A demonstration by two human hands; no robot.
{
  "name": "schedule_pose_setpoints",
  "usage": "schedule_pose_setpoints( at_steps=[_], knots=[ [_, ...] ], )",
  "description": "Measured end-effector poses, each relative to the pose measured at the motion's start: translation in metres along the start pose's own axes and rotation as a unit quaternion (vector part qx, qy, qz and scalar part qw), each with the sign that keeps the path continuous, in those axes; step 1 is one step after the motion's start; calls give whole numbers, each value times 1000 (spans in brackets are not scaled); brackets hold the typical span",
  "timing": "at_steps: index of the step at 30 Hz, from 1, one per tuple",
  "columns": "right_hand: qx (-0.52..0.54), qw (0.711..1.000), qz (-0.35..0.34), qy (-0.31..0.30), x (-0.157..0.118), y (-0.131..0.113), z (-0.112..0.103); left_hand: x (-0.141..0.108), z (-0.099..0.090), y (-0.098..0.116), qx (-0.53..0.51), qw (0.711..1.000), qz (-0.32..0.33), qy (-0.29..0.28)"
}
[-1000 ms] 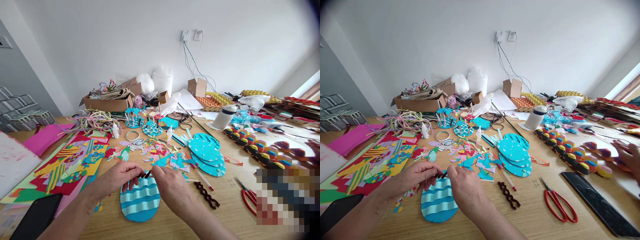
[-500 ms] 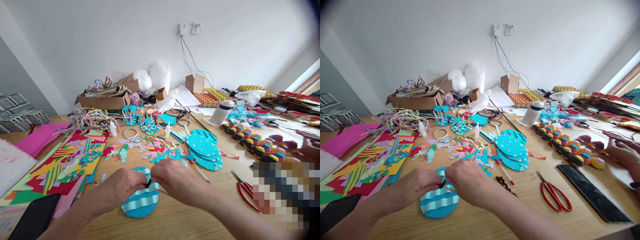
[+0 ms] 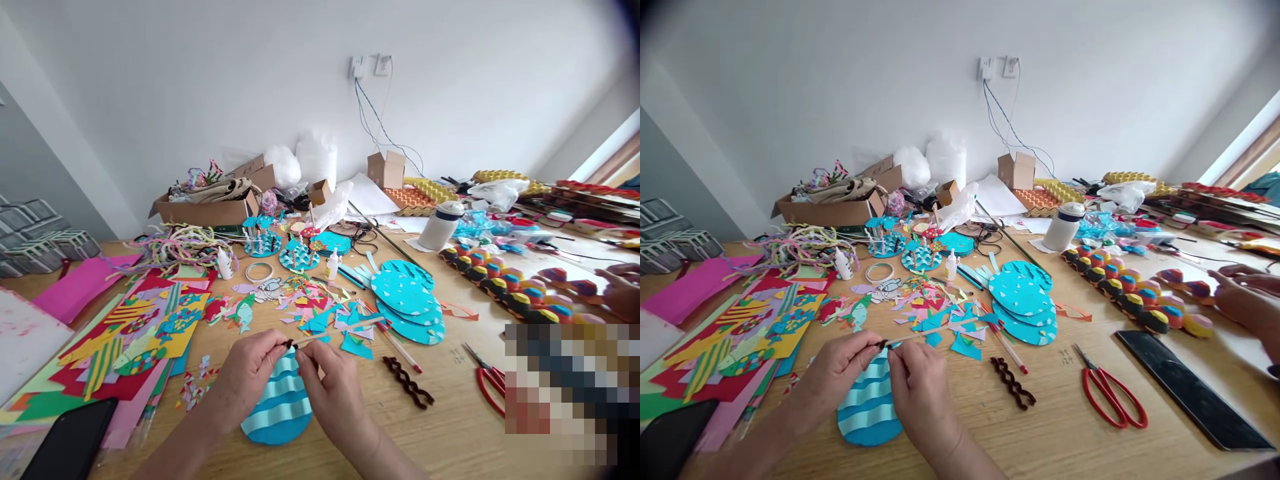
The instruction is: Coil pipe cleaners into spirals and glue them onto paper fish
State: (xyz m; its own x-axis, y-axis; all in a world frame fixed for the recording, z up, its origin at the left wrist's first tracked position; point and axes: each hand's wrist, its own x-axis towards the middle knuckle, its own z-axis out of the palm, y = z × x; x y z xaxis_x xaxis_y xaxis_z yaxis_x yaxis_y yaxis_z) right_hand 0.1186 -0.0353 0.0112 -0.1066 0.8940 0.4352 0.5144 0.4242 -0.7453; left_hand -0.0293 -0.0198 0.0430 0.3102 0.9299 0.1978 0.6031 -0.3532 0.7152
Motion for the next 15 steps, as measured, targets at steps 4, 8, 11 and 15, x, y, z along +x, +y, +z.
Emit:
schedule_pose_setpoints(
  at_steps=[4,8,11,15],
  knots=[
    [-227,963,-147,12,0,4,-5,0,10,-6,56,998,23,-18],
    [-329,912,-241,-54,8,1,-24,-1,8,0,95,994,17,-59],
    [-340,892,-281,-95,11,-2,-35,-1,1,8,93,990,5,-107],
    [-250,929,-213,-171,15,-4,-44,-1,-6,15,78,985,21,-155]
  ],
)
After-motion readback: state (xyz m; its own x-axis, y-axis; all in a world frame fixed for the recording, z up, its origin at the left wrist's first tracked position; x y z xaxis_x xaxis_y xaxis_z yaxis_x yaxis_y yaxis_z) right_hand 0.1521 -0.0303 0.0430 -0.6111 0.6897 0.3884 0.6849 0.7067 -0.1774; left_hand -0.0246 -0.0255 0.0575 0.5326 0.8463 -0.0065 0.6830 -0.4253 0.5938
